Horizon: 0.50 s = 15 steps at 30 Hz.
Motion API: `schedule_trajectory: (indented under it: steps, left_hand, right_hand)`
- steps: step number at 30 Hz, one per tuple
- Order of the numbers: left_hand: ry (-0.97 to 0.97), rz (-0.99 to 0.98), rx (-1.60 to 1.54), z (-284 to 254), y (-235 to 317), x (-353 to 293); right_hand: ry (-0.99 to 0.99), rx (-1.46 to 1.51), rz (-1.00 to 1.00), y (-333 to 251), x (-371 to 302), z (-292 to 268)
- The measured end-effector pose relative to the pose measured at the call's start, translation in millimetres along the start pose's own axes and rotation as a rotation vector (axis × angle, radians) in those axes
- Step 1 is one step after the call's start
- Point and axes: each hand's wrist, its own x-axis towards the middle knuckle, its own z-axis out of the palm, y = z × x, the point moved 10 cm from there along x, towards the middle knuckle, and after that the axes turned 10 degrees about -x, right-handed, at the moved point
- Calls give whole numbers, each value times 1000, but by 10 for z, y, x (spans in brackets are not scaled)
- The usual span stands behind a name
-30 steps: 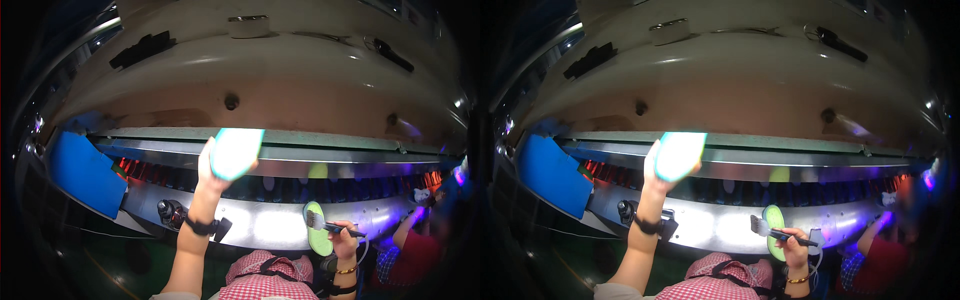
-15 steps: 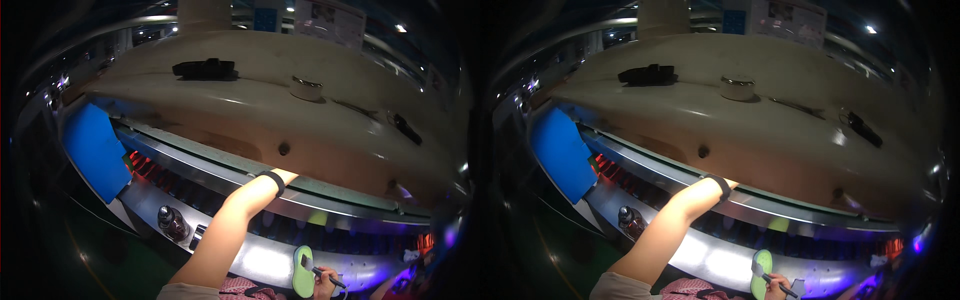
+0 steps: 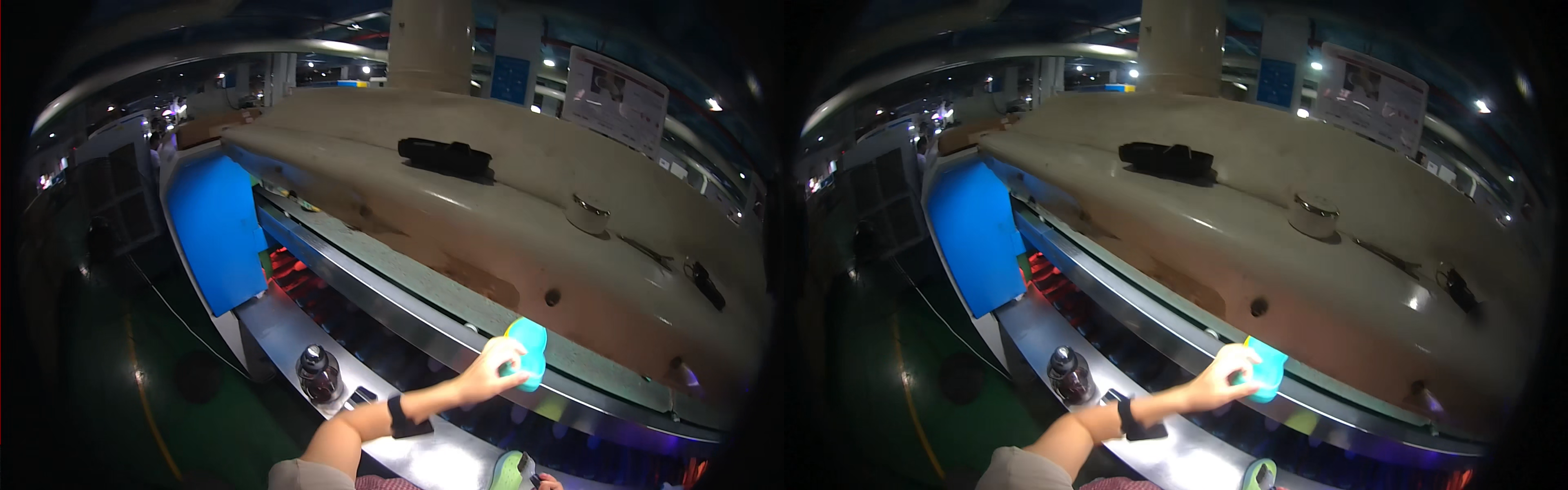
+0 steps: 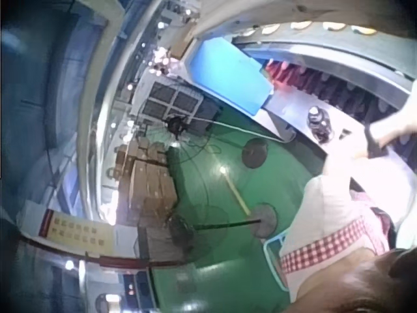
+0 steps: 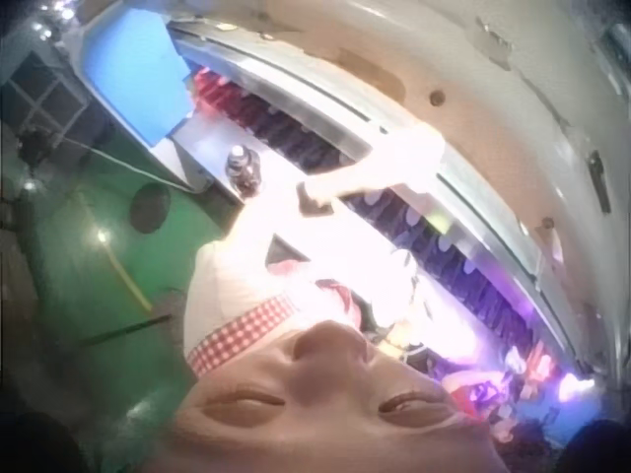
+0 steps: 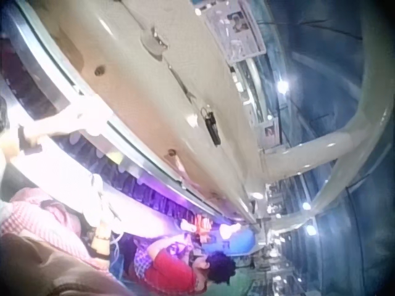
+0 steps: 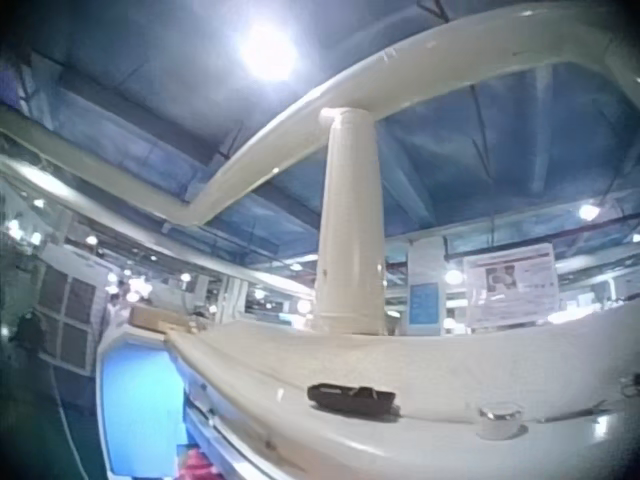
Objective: The worker is applying adhesive to the inside of shoe soles using a brush and placing them on a conveyor belt.
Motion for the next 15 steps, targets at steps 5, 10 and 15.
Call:
schedule_trajectory:
  steps: [5,10,15]
  left_hand:
    - [754,-482,-430,-347,-699,-1130]
    - [175,-999,-1321,219,-680,-1344]
    - [-271,-792,-2179,472,245,-1311]
  right_hand:
    - [-82,10,-23,10,230,295]
    - [-110,-15,-45,-96,339,350]
    - [-98,-34,-75,-166,454,379]
